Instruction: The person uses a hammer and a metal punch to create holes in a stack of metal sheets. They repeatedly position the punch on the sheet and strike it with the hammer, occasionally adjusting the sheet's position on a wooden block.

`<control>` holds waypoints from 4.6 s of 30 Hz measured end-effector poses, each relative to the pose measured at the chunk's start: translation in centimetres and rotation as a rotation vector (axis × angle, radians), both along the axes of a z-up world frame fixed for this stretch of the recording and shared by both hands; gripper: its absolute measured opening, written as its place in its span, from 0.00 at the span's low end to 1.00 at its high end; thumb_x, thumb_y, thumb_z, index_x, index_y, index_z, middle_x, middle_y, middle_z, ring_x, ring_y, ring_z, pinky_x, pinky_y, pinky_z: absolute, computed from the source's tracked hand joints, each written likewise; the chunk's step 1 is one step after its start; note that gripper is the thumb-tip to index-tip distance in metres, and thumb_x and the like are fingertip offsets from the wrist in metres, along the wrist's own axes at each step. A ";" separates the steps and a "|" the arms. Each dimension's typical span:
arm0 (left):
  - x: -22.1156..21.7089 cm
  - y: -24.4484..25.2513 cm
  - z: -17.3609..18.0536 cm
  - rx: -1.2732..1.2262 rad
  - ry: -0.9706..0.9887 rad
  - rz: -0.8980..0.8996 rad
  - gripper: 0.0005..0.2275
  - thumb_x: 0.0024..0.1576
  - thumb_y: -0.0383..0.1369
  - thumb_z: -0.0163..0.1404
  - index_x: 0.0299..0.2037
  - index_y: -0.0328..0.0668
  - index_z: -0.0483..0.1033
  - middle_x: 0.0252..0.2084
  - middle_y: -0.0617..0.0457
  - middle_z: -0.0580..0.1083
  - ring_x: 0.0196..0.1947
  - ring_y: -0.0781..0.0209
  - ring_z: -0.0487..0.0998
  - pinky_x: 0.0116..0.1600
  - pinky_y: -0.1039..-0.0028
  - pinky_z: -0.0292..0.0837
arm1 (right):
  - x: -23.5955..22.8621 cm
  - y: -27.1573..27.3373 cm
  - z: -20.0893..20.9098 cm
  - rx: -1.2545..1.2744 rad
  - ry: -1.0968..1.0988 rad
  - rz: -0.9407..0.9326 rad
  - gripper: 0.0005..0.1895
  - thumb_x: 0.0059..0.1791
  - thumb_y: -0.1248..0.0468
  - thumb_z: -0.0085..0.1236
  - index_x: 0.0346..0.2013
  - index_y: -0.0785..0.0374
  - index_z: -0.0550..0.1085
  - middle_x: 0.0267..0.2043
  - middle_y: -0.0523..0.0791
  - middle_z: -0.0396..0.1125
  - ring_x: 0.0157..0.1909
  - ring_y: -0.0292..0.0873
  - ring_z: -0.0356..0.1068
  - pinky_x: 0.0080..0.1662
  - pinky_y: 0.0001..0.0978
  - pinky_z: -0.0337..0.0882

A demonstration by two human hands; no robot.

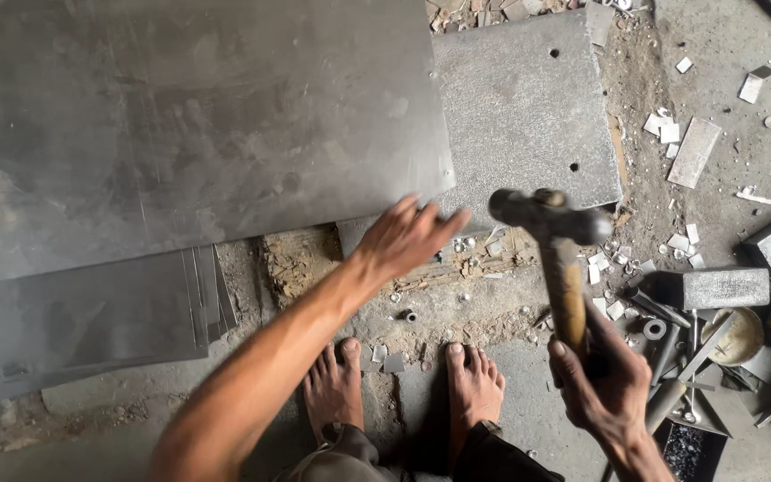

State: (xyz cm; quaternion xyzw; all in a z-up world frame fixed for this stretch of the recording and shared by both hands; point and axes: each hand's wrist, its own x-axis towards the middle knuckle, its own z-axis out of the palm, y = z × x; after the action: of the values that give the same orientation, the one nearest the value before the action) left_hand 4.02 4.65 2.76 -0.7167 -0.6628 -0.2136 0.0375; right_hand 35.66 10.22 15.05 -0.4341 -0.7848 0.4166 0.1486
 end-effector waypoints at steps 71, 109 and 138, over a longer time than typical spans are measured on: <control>-3.9 -11.7 -1.7 -0.138 -1.650 1.425 0.09 0.56 0.40 0.57 0.32 0.44 0.77 0.20 0.57 0.72 0.11 0.69 0.59 0.14 0.78 0.52 | -8.3 20.4 -16.4 -0.226 0.152 -0.320 0.07 0.52 0.68 0.65 0.42 0.70 0.79 0.37 0.48 0.75 0.31 0.38 0.74 0.39 0.30 0.78; -5.4 -0.2 -2.6 -0.381 -0.468 -0.064 0.23 0.73 0.33 0.40 0.71 0.74 0.43 0.20 0.54 0.65 0.11 0.64 0.66 0.17 0.78 0.69 | -5.5 3.4 10.2 -0.121 -0.360 0.194 0.26 0.53 0.63 0.61 0.65 0.61 0.67 0.41 0.53 0.72 0.33 0.50 0.72 0.35 0.44 0.76; -0.5 4.1 -0.1 -0.720 -0.838 0.229 0.24 0.75 0.44 0.34 0.44 0.29 0.78 0.42 0.25 0.79 0.16 0.49 0.64 0.14 0.72 0.60 | 1.5 2.0 -0.4 0.182 0.034 0.120 0.34 0.50 0.59 0.61 0.68 0.69 0.64 0.37 0.54 0.75 0.30 0.40 0.77 0.33 0.30 0.76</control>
State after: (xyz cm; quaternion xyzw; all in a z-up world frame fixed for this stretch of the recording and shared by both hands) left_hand 3.48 8.79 2.69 -0.4615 -0.7257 -0.2348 -0.4530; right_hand 37.18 12.20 14.61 -0.3639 -0.8414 0.3591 0.1754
